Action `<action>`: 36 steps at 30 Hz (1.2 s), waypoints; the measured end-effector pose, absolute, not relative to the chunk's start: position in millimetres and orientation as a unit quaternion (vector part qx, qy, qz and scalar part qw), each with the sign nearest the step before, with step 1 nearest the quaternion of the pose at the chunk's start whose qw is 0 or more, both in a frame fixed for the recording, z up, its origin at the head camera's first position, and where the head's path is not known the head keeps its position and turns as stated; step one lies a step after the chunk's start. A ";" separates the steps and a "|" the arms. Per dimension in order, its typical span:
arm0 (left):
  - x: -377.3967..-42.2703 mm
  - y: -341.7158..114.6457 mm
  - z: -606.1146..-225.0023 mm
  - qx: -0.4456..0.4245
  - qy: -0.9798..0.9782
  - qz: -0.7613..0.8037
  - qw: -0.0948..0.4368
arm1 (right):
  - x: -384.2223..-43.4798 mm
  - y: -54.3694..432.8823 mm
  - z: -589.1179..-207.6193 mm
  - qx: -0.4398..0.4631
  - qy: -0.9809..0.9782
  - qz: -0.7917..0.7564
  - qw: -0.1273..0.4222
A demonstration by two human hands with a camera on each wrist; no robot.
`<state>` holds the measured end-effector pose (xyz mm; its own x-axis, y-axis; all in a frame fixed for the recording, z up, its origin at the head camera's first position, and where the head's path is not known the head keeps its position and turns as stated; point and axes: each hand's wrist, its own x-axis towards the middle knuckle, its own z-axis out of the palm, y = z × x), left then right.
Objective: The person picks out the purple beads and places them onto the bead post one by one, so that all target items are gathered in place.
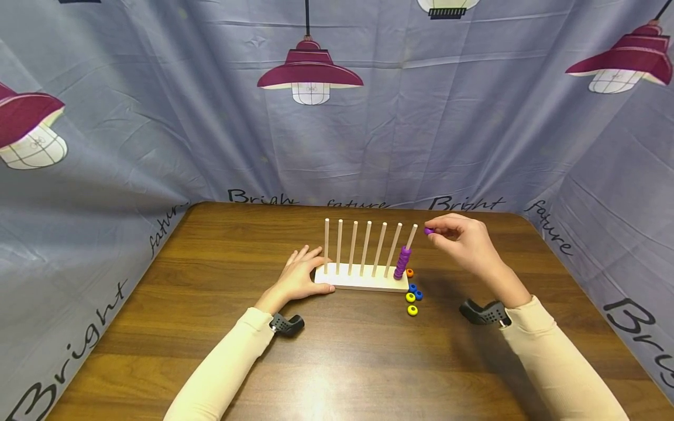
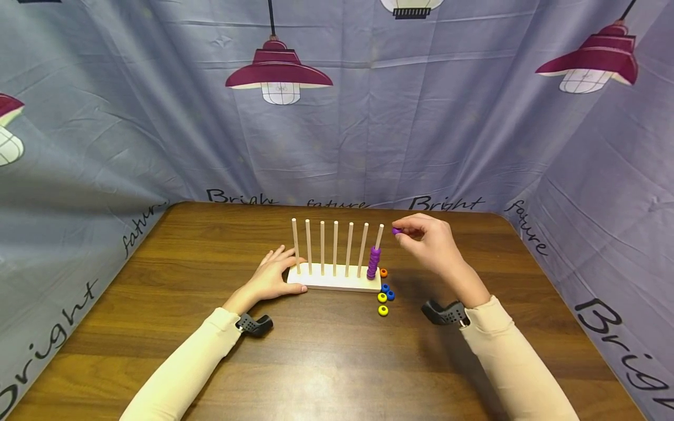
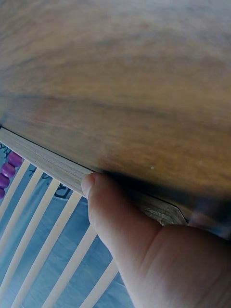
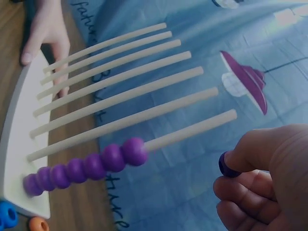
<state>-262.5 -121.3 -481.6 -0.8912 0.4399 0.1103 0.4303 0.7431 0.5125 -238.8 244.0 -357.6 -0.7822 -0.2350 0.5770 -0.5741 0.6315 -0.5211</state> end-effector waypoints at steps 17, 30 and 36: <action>-262.9 -121.1 -482.4 0.231 0.934 0.274 0.013 | -236.2 227.9 -331.1 0.260 -0.855 0.378 0.241; -261.9 -120.6 -480.1 0.234 0.932 0.276 0.008 | -236.9 218.4 -335.7 0.277 -0.861 0.353 0.240; -261.8 -121.4 -480.3 0.233 0.934 0.272 0.016 | -237.5 217.8 -342.4 0.267 -0.868 0.350 0.231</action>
<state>-261.8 -121.4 -480.3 -0.8914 0.4427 0.0972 0.4256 0.7437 0.5156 -237.5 217.8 -342.4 -0.7505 -0.3021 0.5878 -0.6252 0.6128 -0.4833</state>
